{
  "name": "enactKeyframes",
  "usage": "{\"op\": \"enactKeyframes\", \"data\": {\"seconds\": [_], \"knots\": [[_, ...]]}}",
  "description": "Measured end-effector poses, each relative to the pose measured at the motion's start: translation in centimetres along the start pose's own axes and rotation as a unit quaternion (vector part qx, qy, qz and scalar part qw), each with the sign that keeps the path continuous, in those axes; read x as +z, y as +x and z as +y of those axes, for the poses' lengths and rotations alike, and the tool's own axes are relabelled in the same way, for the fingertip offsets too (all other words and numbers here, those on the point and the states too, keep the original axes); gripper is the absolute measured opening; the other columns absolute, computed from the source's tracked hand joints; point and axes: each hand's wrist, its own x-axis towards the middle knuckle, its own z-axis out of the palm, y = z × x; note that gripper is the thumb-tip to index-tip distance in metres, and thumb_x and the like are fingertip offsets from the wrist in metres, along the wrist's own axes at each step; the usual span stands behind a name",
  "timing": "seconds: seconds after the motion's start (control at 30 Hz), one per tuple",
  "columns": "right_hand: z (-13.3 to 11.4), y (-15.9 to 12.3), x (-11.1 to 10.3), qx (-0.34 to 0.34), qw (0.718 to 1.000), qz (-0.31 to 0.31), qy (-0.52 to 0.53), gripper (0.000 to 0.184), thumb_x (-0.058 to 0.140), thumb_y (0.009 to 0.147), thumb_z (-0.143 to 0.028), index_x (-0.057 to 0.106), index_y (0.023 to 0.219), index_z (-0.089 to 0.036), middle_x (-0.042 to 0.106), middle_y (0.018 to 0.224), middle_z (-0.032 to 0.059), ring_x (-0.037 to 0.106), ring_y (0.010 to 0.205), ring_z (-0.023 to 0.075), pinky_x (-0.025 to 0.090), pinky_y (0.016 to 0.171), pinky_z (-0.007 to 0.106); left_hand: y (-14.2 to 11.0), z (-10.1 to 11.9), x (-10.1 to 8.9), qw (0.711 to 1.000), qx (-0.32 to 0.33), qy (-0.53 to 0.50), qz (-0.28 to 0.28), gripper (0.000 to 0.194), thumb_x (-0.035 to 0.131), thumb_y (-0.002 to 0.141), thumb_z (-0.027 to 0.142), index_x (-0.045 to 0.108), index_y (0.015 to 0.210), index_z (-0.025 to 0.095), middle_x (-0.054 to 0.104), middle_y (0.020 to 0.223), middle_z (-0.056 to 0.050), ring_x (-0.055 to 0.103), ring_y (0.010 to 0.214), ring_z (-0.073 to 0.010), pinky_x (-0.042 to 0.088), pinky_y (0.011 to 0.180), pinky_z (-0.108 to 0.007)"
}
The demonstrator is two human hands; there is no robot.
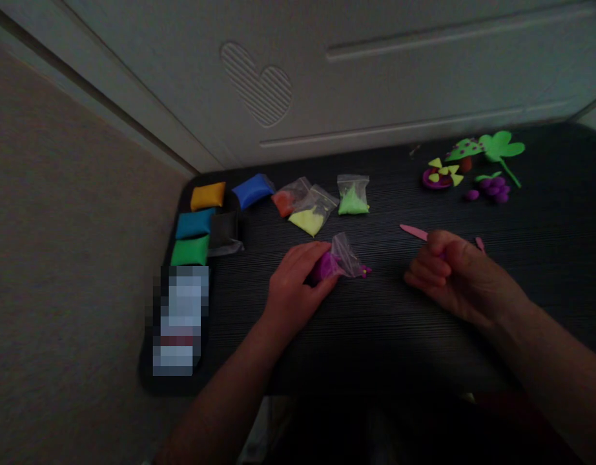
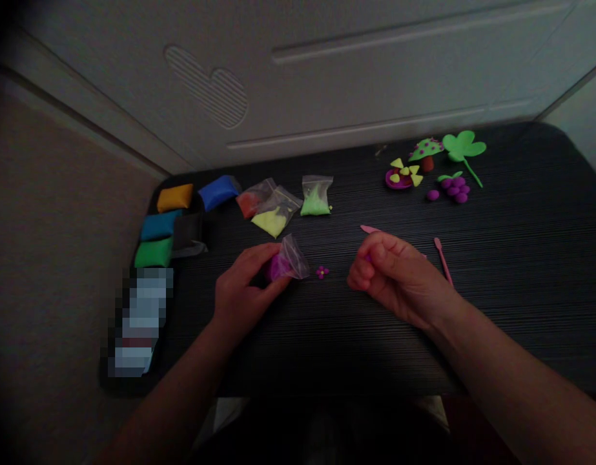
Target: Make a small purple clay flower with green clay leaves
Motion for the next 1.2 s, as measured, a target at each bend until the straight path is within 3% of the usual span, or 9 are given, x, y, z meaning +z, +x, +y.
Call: {"op": "enactKeyframes", "data": {"seconds": [0.2,0.33,0.47,0.63,0.8,1.2], "knots": [[-0.2,-0.1,0.4,-0.035,0.995,-0.008,-0.092,0.026,0.034,0.086,-0.043,0.040,0.068,-0.024,0.029,0.048,-0.0067,0.033,0.039,0.0085,0.038,0.042,0.026,-0.1,0.0,0.0,1.000,0.005,0.001,0.000,0.038,0.062,0.071,0.028,0.056,0.107,0.016,0.063,0.103,-0.006,0.057,0.097,-0.0162,0.046,0.087,-0.034],[0.1,-0.1,0.5,-0.059,0.982,0.005,-0.180,0.016,0.051,0.079,-0.039,0.047,0.074,-0.024,0.048,0.054,-0.0046,0.050,0.050,0.0114,0.044,0.051,0.028,-0.2,0.2,0.2,0.999,0.027,-0.011,-0.021,0.038,0.061,0.072,0.029,0.054,0.108,0.017,0.062,0.104,-0.006,0.057,0.096,-0.0168,0.047,0.085,-0.035],[0.4,-0.3,1.1,-0.079,0.924,0.009,-0.374,0.010,0.057,0.077,-0.029,0.060,0.086,-0.025,0.064,0.079,-0.0007,0.060,0.071,0.0137,0.047,0.061,0.027,-0.3,0.6,0.5,0.997,0.066,-0.026,-0.041,0.038,0.061,0.073,0.028,0.053,0.109,0.017,0.061,0.104,-0.007,0.056,0.098,-0.0166,0.046,0.086,-0.034],[0.7,-0.2,1.6,-0.108,0.859,-0.010,-0.501,0.014,0.054,0.078,-0.026,0.061,0.090,-0.025,0.066,0.084,-0.0001,0.061,0.076,0.0154,0.049,0.066,0.029,-0.3,0.9,0.7,0.992,0.097,-0.062,-0.055,0.037,0.059,0.074,0.025,0.052,0.110,0.018,0.061,0.106,-0.007,0.055,0.099,-0.0158,0.045,0.089,-0.034],[0.6,-0.3,1.8,-0.131,0.833,-0.023,-0.537,0.012,0.052,0.078,-0.021,0.060,0.087,-0.021,0.065,0.078,-0.0006,0.059,0.070,0.0120,0.047,0.062,0.024,-0.4,0.9,0.8,0.991,0.105,-0.066,-0.052,0.038,0.060,0.074,0.024,0.052,0.110,0.017,0.061,0.106,-0.007,0.055,0.099,-0.0159,0.045,0.088,-0.034],[0.5,-0.5,1.8,-0.153,0.826,-0.068,-0.538,0.017,0.051,0.079,-0.023,0.061,0.092,-0.022,0.065,0.078,-0.0002,0.059,0.069,0.0110,0.045,0.061,0.022,-0.5,1.0,1.0,0.990,0.116,-0.057,-0.057,0.036,0.058,0.075,0.022,0.052,0.110,0.017,0.061,0.107,-0.008,0.054,0.100,-0.0163,0.045,0.088,-0.034]]}}
